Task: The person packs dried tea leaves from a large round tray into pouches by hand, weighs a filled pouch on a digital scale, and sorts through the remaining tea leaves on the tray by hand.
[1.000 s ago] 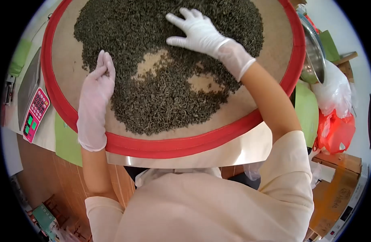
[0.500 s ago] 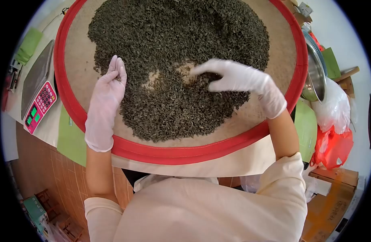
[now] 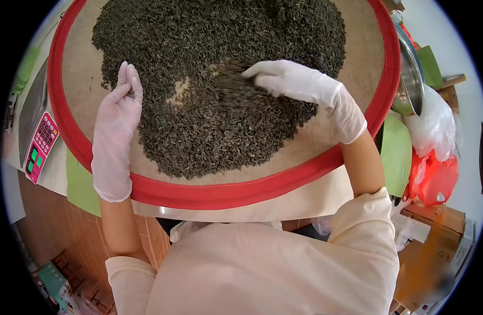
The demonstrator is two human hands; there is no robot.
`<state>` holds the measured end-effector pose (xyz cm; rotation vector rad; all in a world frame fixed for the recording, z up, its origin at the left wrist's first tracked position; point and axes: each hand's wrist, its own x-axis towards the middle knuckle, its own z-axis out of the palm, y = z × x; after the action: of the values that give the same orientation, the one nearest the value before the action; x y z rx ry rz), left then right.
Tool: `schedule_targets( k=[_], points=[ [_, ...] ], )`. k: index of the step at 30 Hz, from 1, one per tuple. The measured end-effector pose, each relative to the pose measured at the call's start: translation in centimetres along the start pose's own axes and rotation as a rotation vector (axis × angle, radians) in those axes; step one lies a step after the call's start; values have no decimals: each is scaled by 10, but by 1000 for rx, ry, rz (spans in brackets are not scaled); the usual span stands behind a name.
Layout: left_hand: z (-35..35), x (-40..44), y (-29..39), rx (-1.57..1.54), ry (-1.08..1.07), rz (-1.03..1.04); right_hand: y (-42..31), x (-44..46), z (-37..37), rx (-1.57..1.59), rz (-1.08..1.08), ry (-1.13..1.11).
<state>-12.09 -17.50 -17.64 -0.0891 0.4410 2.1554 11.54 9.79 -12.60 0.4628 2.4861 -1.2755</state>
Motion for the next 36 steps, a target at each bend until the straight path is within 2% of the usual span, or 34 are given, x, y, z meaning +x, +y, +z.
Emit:
schedule_targets(
  k=[1,2,4,6,9,11,12,14,18,20,22,25,28,32,34,36],
  points=[
    [0,0,0,-5,-15,-7,-1,3,8,239,-95,-100],
    [0,0,0,-6,-10,-7,-7,0,12,365,-135,-76],
    [4,-2,-3,-23,-14,13,-23,-9,5,321,-151,40],
    [6,-4,-5,-23,10,25,-17,-6,-1,169,-28,209],
    [7,-3,-4,-1,23,40,-2,2,1,7,55,259],
    [8,-2,-5,18,21,52,12,13,14,-309,-117,394],
    [9,-1,-5,30,48,66,14,19,22,-292,-279,476],
    [10,-1,-5,42,73,80,15,31,30,-362,-355,543],
    [7,0,-5,41,66,56,-14,35,36,-375,-257,542],
    [6,0,-3,26,40,41,-4,47,41,-600,-336,543],
    [9,-1,-6,31,85,53,1,53,46,-645,-382,563],
    [17,-1,-12,66,130,105,4,56,47,-591,-354,557],
    [11,0,-8,63,84,77,3,57,47,-471,-285,523],
    [17,-1,-13,34,143,114,2,54,40,-75,-232,489],
    [22,-3,-20,96,137,100,-18,38,32,194,-59,348],
    [24,-3,-27,75,94,37,-22,32,28,290,-134,307]
  ],
)
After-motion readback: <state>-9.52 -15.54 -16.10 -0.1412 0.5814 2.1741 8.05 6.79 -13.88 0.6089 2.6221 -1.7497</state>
